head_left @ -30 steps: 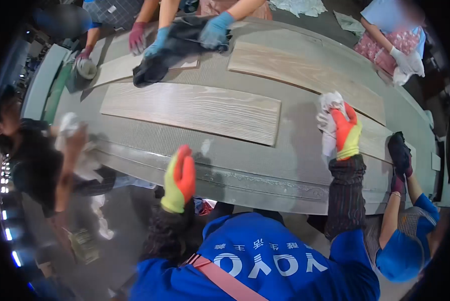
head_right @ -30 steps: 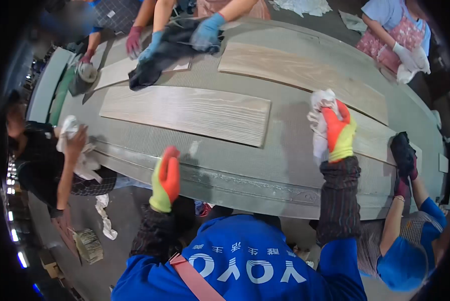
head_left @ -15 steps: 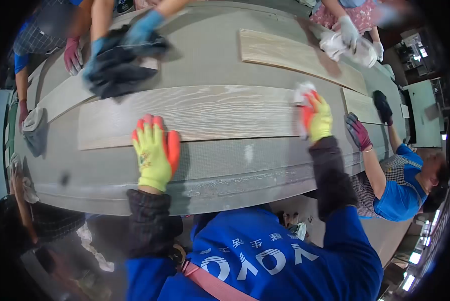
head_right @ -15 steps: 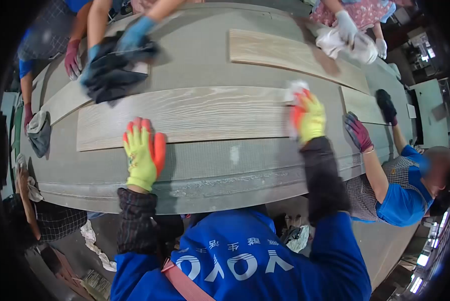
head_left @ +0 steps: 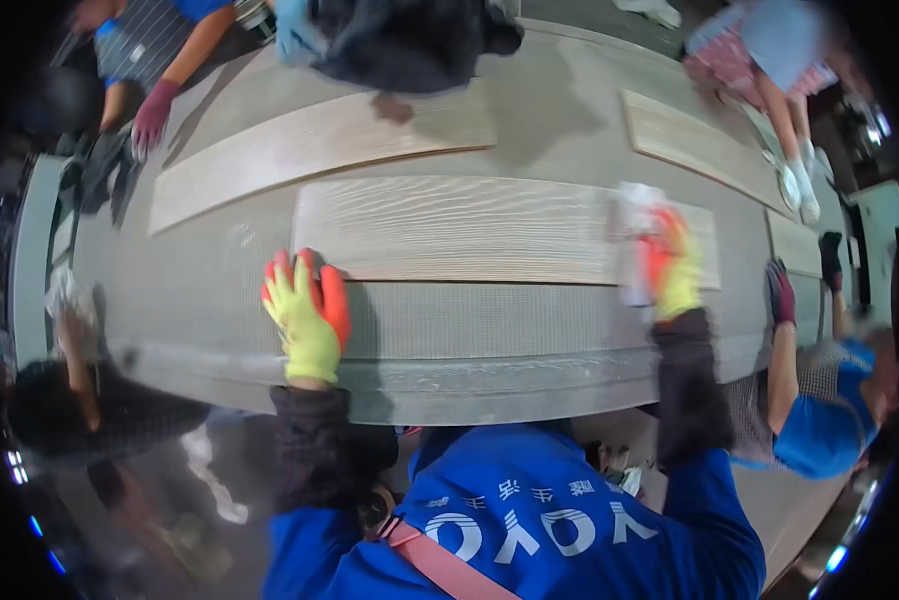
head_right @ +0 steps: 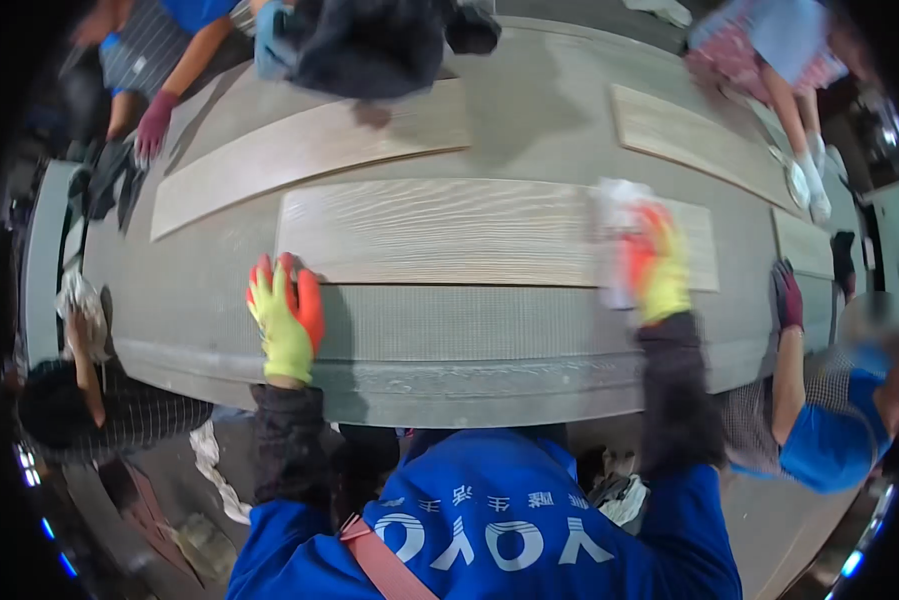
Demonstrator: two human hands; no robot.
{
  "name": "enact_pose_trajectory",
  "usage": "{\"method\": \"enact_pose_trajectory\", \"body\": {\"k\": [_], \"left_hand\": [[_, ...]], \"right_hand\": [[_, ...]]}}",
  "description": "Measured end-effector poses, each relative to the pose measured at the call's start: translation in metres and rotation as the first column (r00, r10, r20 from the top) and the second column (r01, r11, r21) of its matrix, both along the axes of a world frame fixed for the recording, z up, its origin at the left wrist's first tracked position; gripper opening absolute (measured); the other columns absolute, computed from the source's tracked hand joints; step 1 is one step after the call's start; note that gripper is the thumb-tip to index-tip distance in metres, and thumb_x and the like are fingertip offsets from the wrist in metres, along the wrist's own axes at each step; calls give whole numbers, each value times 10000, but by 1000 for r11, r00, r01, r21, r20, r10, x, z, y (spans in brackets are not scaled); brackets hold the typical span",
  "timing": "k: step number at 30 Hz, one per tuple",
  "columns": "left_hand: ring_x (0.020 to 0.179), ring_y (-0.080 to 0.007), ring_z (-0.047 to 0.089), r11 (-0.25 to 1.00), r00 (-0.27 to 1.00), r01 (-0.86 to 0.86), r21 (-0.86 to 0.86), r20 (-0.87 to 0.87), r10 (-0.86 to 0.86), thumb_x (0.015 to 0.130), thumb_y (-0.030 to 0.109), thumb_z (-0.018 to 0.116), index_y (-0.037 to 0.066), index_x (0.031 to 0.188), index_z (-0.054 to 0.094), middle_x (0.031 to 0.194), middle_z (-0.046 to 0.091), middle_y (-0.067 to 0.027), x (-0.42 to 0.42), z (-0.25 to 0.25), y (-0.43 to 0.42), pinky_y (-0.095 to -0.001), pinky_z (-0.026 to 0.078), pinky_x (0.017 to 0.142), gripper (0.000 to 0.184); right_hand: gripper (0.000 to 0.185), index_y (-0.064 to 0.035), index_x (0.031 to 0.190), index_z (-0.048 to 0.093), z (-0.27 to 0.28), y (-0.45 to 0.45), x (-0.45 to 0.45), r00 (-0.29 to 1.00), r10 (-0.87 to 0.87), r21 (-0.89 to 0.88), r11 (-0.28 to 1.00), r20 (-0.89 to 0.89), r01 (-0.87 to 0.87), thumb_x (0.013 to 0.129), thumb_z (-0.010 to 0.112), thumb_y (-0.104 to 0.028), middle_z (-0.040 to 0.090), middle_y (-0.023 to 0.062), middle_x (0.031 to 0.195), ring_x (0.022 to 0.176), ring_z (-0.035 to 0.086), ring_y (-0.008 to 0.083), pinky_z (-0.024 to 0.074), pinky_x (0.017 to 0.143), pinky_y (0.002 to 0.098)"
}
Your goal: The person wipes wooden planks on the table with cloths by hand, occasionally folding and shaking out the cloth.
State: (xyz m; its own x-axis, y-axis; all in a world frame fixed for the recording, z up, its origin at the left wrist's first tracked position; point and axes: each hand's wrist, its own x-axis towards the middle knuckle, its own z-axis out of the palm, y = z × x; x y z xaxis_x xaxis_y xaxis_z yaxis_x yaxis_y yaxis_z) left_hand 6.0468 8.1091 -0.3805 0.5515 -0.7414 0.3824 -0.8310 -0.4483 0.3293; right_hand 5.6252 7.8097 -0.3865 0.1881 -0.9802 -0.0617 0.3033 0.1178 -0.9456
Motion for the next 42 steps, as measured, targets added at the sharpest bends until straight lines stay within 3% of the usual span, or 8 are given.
{"method": "enact_pose_trajectory", "body": {"k": [9,10,14,17,21,25,31,42], "left_hand": [[1356,-399,564,969,944,125,-212,-275,-182,1027,156,612,-14,1388,616,1383,650,-221,71,-45,32,-564,247,1241,399],[1339,-393,580,952,884,80,-295,-420,-205,1038,152,598,-22,1397,603,1378,653,-221,73,-44,33,-559,247,1241,399],[1386,-318,550,927,764,106,-361,-567,-308,1078,140,554,-41,1477,521,1414,643,-186,78,-49,30,-521,224,1257,439],[1407,-268,530,937,791,185,-296,-522,-321,1092,132,539,-44,1532,457,1434,632,-164,61,-63,4,-491,219,1265,481],[1349,-293,561,923,843,254,-289,-401,-357,1082,114,535,-40,1542,431,1401,634,-177,15,-81,-39,-477,238,1259,496],[1279,-385,605,864,771,209,-458,-467,-433,1071,98,522,-48,1487,492,1338,654,-216,-39,-89,-59,-493,277,1236,442],[1258,-234,602,852,389,-77,-517,-803,-452,1106,172,522,-77,1468,499,1329,663,-164,-75,-41,-41,-376,466,1101,441],[1139,-162,656,931,683,-218,-293,-727,-69,1109,161,538,4,1439,576,1198,734,-106,-112,26,109,-322,512,974,368]], "right_hand": [[411,-59,1402,631,-24,102,290,440,-680,-784,339,-586,-521,1001,541,-74,645,172,1375,1250,621,342,530,1014,437],[430,-90,1379,658,-27,128,347,494,-370,-583,709,-786,-396,956,582,-107,645,147,1388,1263,612,350,526,1027,446],[427,-124,1356,683,15,201,392,455,-119,-458,436,-883,-775,945,571,-142,675,106,1352,1237,625,331,536,1026,431],[313,-74,1284,677,-42,103,266,855,101,-235,939,-509,-251,1048,510,-196,659,122,1372,1242,642,283,547,1036,413],[397,-8,1376,559,-98,-42,54,948,-265,199,953,178,229,1109,403,-257,664,169,1316,1271,629,276,533,1092,411],[518,-51,1434,577,-94,8,168,512,-672,-839,491,-535,-233,926,675,-43,676,106,1361,1281,636,245,513,1085,362],[356,-134,1196,780,-25,104,274,839,349,-131,891,-418,-436,863,770,-260,757,169,1188,1112,728,277,571,954,428],[320,30,1240,716,36,134,102,833,542,30,836,106,-548,940,693,-78,759,115,1111,1012,713,192,570,910,354]]}}
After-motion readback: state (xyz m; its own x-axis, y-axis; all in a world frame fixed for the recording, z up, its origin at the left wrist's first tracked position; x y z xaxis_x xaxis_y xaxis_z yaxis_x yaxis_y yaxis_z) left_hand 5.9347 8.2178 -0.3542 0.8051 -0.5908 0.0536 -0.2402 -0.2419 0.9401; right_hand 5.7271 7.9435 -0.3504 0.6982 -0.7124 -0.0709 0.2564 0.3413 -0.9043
